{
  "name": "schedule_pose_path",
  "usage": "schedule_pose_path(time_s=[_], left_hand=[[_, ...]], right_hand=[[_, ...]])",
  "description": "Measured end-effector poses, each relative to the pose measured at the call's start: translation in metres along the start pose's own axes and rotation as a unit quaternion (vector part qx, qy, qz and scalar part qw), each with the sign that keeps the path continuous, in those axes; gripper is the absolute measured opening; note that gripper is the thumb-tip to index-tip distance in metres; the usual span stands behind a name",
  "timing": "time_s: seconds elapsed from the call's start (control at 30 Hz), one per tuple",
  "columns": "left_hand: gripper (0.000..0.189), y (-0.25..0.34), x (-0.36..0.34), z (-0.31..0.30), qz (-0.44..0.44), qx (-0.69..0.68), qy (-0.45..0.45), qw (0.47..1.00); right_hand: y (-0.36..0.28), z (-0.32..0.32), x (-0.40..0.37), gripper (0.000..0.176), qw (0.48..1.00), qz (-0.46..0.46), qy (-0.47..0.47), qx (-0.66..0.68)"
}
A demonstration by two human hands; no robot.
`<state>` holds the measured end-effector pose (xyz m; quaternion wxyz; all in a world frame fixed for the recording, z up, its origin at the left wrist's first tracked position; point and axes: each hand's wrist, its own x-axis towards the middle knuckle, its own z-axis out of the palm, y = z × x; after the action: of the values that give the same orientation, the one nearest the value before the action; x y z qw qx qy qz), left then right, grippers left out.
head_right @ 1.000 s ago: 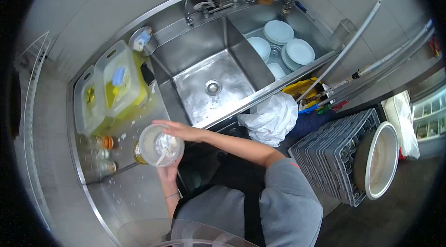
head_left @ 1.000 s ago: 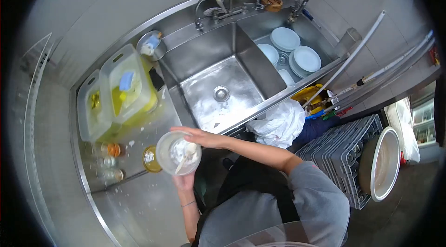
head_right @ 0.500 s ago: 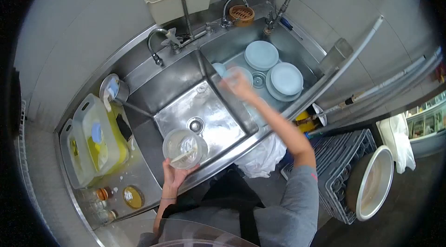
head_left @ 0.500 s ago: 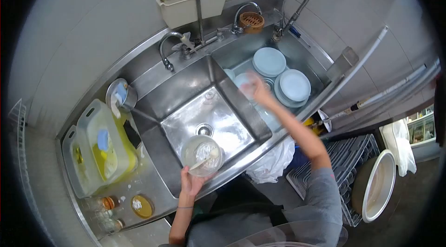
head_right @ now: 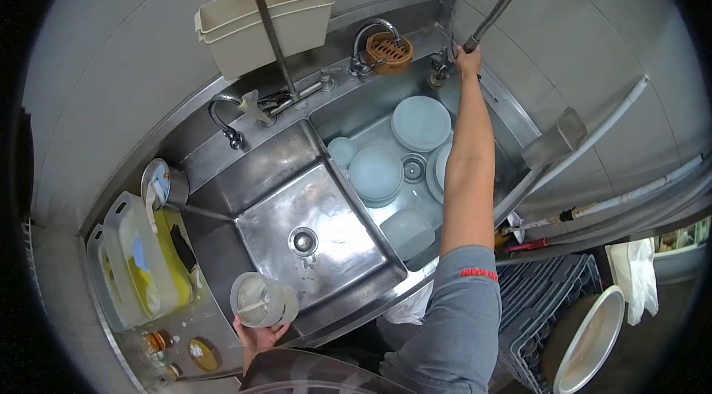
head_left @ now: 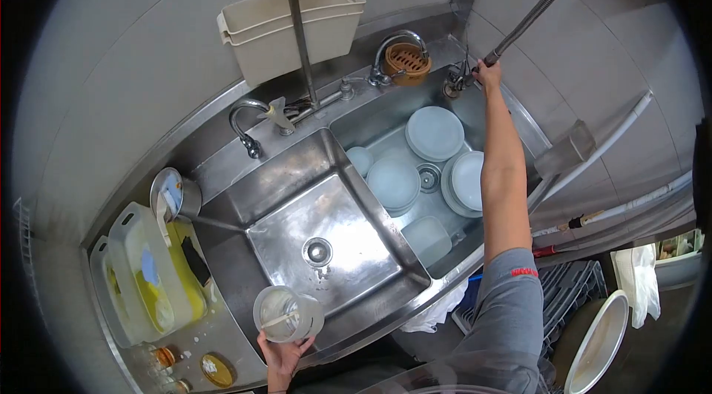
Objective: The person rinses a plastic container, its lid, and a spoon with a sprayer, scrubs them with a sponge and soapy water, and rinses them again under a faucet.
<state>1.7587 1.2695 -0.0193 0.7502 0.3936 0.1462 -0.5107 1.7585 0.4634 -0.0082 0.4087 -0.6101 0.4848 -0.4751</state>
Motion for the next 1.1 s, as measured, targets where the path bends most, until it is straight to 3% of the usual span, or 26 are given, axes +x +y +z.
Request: schedule_pose_path(time_s=[0.1,0.2,0.3,0.4,0.5,0.6,0.8,0.93,1.1], left_hand=[[0.086,0.002,0.001,0.009,0.017,0.005,0.021,1.0],[0.085,0.008,0.007,0.015,0.029,0.008,0.01,1.0],[0.084,0.012,0.01,0.023,0.032,0.003,0.007,0.999],[0.084,0.011,0.013,0.025,0.025,0.002,0.005,1.0],[0.082,0.008,0.014,0.029,0.025,0.014,-0.006,1.0],[0.084,0.005,0.012,0.029,0.017,0.001,-0.01,1.0],[0.085,0.005,0.006,0.023,0.008,-0.02,-0.035,0.999],[0.085,0.011,0.0,0.019,0.019,0.004,-0.019,1.0],[0.084,0.017,0.004,0.017,0.027,0.018,0.011,0.999]], right_hand=[[-0.002,0.001,0.0,0.023,0.998,-0.055,-0.001,0.002],[-0.007,-0.005,0.001,0.027,0.993,-0.078,0.004,0.085],[-0.013,-0.011,0.009,0.028,0.989,-0.136,0.02,0.061],[-0.053,-0.018,-0.009,0.024,0.988,-0.116,-0.026,0.093],[-0.074,-0.028,-0.011,0.025,0.983,-0.162,-0.049,0.067],[-0.083,-0.034,-0.019,0.027,0.968,-0.152,-0.054,0.194],[-0.09,-0.026,-0.035,0.028,0.95,-0.163,-0.042,0.262],[-0.101,-0.016,-0.058,0.022,0.967,-0.204,-0.015,0.15],[-0.12,-0.03,-0.071,0.026,0.971,-0.24,0.019,0.013]])
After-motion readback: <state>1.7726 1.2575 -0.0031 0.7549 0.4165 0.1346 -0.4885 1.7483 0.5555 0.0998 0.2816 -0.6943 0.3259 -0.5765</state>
